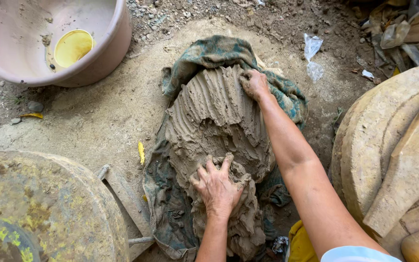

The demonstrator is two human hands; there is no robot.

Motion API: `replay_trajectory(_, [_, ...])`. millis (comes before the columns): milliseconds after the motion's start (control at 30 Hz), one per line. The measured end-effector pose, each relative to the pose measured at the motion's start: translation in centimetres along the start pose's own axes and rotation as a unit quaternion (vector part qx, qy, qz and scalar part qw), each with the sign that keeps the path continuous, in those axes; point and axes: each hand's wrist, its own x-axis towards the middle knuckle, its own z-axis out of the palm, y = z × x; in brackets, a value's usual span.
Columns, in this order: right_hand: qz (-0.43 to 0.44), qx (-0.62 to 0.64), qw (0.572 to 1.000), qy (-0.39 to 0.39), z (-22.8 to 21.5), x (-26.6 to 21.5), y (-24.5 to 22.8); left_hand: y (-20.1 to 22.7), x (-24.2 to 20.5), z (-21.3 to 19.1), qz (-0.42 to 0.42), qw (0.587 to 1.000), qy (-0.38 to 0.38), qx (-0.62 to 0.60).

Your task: The person kneads a large mass of clay on the floor by repeatedly pulling small chunks away, folding them, and pressing them back into the main pile by hand.

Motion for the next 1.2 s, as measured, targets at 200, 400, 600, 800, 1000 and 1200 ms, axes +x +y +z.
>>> replay_trajectory(200, [0.085, 0.102, 0.991, -0.023, -1.1, -1.6, -0.1, 0.4, 0.1, 0.0, 0.002, 0.999, -0.004, 0.033])
replay_trajectory(400, [-0.131, -0.192, 0.972, -0.026, -2.2, -6.2, 0.5, 0.1, 1.0, 1.4, 0.007, 1.000, 0.013, 0.027])
replay_trajectory(600, [-0.060, -0.249, 0.962, -0.092, -1.4, -13.8, -2.2, -0.4, 1.1, 1.9, 0.027, 0.999, 0.036, 0.017])
replay_trajectory(800, [0.093, -0.002, 0.996, -0.009, -5.2, -19.9, -4.4, -0.7, 1.8, 2.6, 0.021, 0.999, 0.001, 0.027])
replay_trajectory(1000, [0.003, 0.487, 0.856, 0.175, -8.3, -22.3, -11.2, -3.8, 4.3, 1.1, 0.016, 0.844, -0.035, -0.535])
replay_trajectory(1200, [-0.282, 0.269, 0.907, -0.161, -9.3, -32.9, -17.3, -5.0, 2.9, -3.0, 0.262, 0.720, 0.208, -0.609])
